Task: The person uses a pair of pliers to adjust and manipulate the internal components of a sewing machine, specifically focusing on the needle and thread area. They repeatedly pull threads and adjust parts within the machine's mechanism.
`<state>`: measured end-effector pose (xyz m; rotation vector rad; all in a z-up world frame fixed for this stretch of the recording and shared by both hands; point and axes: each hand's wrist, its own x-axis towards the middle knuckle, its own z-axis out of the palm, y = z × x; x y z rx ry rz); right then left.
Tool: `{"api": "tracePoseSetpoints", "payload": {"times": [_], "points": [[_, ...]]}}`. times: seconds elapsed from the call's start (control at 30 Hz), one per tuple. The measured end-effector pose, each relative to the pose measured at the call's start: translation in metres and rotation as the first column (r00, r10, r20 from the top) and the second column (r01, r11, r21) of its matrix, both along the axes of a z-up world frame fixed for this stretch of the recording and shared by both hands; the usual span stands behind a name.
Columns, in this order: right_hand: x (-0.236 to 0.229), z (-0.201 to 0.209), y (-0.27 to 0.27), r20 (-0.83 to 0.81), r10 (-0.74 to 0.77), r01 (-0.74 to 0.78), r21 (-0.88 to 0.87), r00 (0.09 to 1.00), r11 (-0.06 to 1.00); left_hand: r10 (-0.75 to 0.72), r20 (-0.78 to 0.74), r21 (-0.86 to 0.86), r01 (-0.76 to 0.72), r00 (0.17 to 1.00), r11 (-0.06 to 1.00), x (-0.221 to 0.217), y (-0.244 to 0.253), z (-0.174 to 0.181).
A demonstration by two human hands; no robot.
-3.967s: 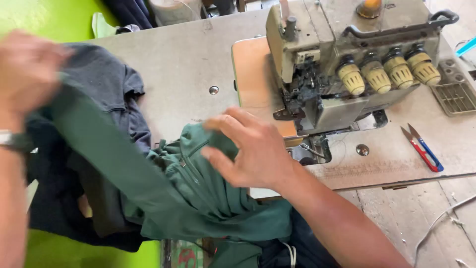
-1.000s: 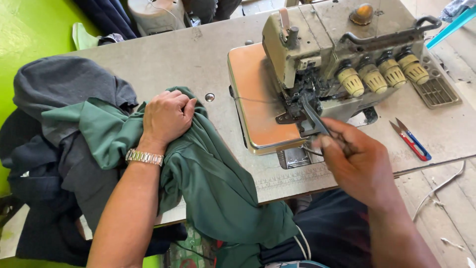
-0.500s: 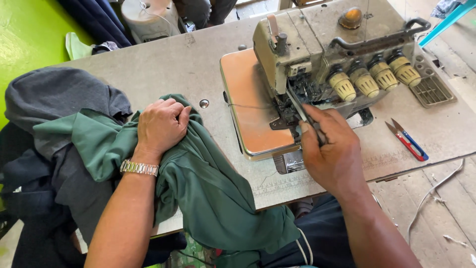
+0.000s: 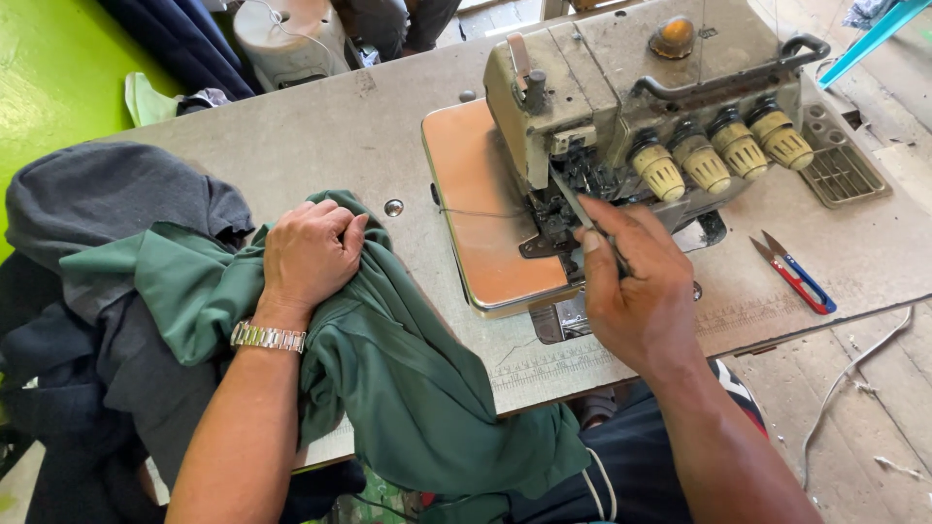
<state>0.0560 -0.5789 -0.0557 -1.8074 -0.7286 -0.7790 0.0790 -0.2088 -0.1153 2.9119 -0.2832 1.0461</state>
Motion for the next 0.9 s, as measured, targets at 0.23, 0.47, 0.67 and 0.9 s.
{"api": "tracePoseSetpoints", "payload": {"times": [0.23,0.47,0.67,0.9], "points": [[-0.004,-0.016,-0.015,0.021,-0.044,0.046,-0.069,0.999,0.997,-0.003,0.0,-0.009,0.003,1.0,1.0,0.001,-0.001,0.0],[-0.008,-0.011,-0.016,0.022,-0.035,0.036,-0.065,0.999,0.997,-0.004,0.018,-0.024,0.004,1.0,1.0,0.001,0.0,-0.003],[0.002,-0.007,-0.027,0.036,0.012,-0.009,-0.096,0.999,0.995,-0.151,0.146,-0.24,0.183,0.978,0.953,-0.011,-0.018,0.035],[0.02,-0.015,-0.033,0.05,0.127,-0.127,0.0,0.991,0.992,-0.446,0.276,-0.206,0.506,0.851,0.838,-0.04,-0.108,0.093]]}}
